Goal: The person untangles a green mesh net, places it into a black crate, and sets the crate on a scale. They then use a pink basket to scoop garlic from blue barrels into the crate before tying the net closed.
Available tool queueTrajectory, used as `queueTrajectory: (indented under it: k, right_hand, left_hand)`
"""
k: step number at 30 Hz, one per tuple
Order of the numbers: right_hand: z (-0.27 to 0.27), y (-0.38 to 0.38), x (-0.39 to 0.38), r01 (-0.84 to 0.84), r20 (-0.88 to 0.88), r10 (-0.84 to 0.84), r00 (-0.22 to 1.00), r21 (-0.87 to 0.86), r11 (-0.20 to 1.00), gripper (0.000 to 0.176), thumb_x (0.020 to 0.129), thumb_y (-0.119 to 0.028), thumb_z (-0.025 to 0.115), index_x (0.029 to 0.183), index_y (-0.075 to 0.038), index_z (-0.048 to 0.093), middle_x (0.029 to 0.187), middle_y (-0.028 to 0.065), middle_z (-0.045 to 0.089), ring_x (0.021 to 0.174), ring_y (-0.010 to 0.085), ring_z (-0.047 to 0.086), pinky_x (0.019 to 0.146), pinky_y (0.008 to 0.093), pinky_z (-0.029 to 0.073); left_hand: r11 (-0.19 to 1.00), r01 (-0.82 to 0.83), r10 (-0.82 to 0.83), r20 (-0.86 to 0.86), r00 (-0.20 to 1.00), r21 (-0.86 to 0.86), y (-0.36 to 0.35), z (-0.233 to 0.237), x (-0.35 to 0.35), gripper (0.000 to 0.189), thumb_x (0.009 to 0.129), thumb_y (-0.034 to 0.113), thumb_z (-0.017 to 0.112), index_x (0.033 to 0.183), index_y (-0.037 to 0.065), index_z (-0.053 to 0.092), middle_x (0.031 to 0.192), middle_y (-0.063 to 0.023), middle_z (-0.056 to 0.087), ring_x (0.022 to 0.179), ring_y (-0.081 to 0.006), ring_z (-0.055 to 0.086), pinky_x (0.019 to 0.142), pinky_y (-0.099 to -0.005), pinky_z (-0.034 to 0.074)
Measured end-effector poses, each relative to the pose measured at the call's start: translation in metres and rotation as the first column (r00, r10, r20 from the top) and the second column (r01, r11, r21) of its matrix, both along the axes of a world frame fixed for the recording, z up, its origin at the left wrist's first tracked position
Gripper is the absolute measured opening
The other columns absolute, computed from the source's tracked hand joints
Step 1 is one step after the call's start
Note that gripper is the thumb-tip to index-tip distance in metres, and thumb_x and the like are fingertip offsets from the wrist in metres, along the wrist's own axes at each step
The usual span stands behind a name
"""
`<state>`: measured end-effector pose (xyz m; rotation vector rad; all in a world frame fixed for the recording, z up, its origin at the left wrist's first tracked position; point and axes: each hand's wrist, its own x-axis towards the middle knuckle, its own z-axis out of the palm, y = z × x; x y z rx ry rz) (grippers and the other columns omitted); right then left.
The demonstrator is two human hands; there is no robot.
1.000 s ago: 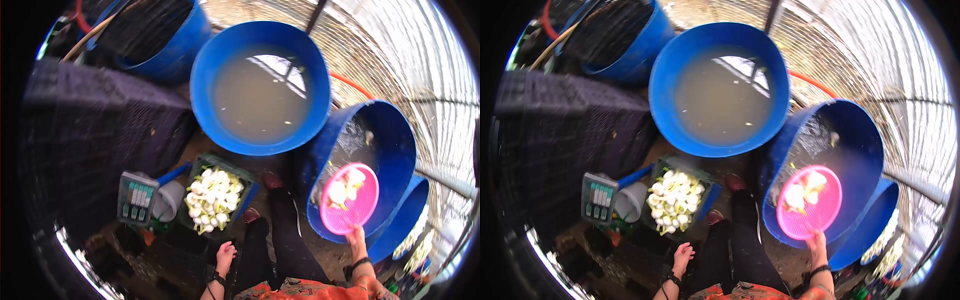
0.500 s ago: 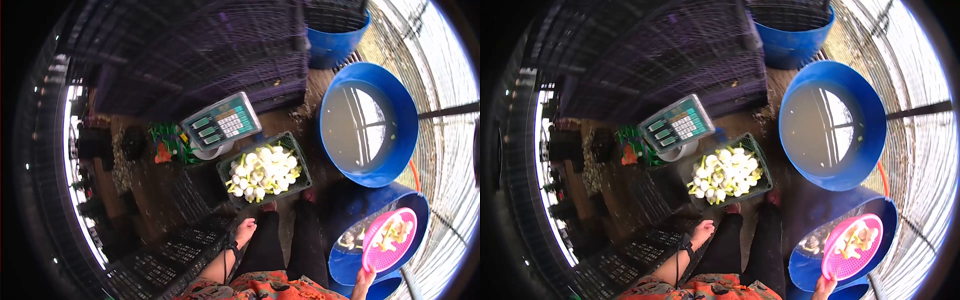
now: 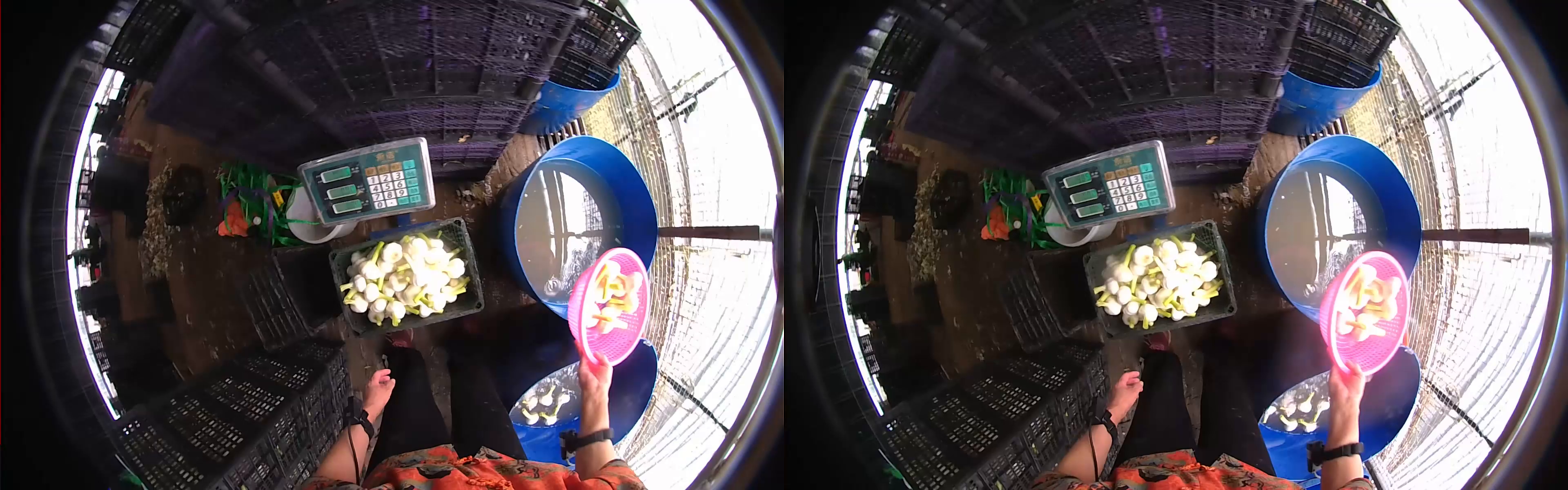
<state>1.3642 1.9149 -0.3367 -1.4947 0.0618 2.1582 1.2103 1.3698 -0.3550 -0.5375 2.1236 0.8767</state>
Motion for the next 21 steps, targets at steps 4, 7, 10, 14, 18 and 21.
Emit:
queueTrajectory:
  k: [4, 7, 10, 14, 18, 21]
  right_hand:
    - [-0.033, -0.038, -0.039, 0.051, -0.017, -0.058, 0.998, -0.274, 0.96, 0.053, 0.075, 0.007, 0.049, 0.125, 0.015, 0.036, 0.125, 0.0324, 0.046, 0.118, 0.0471, 0.045, 0.098, 0.0471, 0.047]
    - [-0.065, -0.064, -0.031, 0.009, 0.062, 0.009, 0.998, -0.284, 0.959, 0.041, 0.074, 0.009, 0.05, 0.114, 0.013, 0.044, 0.119, 0.0279, 0.05, 0.111, 0.0444, 0.05, 0.097, 0.0467, 0.048]
    - [-0.061, -0.076, -0.034, -0.093, 0.093, 0.105, 0.99, -0.123, 0.988, 0.022, 0.077, 0.007, 0.048, 0.1, 0.006, 0.05, 0.105, 0.0178, 0.057, 0.1, 0.0324, 0.057, 0.091, 0.0433, 0.051]
    - [-0.043, -0.068, -0.037, -0.203, 0.029, 0.211, 0.977, -0.172, 0.964, 0.03, 0.078, 0.004, 0.048, 0.107, 0.013, 0.047, 0.108, 0.0239, 0.058, 0.101, 0.0377, 0.059, 0.09, 0.0443, 0.053]
    - [-0.016, -0.08, -0.048, -0.285, 0.062, 0.293, 0.954, -0.11, 0.952, 0.031, 0.081, -0.007, 0.053, 0.108, 0.007, 0.049, 0.107, 0.0229, 0.061, 0.102, 0.0366, 0.061, 0.083, 0.0424, 0.055]
    - [-0.021, -0.089, -0.046, -0.37, 0.13, 0.371, 0.919, -0.035, 0.929, 0.027, 0.083, -0.018, 0.056, 0.105, -0.003, 0.054, 0.106, 0.0185, 0.064, 0.103, 0.0333, 0.062, 0.076, 0.041, 0.055]
  left_hand:
    - [0.999, -0.045, 0.044, -0.011, 0.999, -0.03, -0.006, 0.007, 0.015, 0.037, 0.08, 0.023, 0.067, 0.115, 0.012, 0.058, 0.098, -0.0102, 0.066, 0.088, -0.0227, 0.064, 0.079, -0.0348, 0.051]
    - [0.999, -0.046, 0.045, -0.074, 0.996, -0.009, -0.003, 0.011, 0.02, 0.038, 0.081, 0.024, 0.067, 0.116, 0.013, 0.057, 0.097, -0.0107, 0.066, 0.085, -0.0216, 0.065, 0.078, -0.0341, 0.051]
    - [0.993, -0.075, 0.084, -0.106, 0.991, 0.089, 0.011, 0.007, 0.014, 0.038, 0.082, 0.024, 0.067, 0.116, 0.012, 0.057, 0.098, -0.0112, 0.066, 0.083, -0.0202, 0.065, 0.076, -0.0336, 0.052]
    - [0.971, -0.024, 0.064, -0.166, 0.984, 0.238, 0.056, 0.018, -0.02, 0.038, 0.084, 0.019, 0.066, 0.119, 0.009, 0.055, 0.102, -0.0114, 0.065, 0.084, -0.0169, 0.064, 0.077, -0.03, 0.052]
    - [0.938, 0.085, -0.007, -0.228, 0.974, 0.335, 0.1, 0.035, -0.051, 0.038, 0.085, 0.016, 0.065, 0.119, 0.007, 0.054, 0.104, -0.0115, 0.064, 0.081, -0.0176, 0.065, 0.073, -0.029, 0.053]
    - [0.908, 0.146, -0.033, -0.28, 0.96, 0.392, 0.106, 0.036, -0.054, 0.038, 0.083, 0.014, 0.066, 0.118, 0.007, 0.053, 0.105, -0.0126, 0.064, 0.08, -0.0199, 0.066, 0.071, -0.029, 0.053]
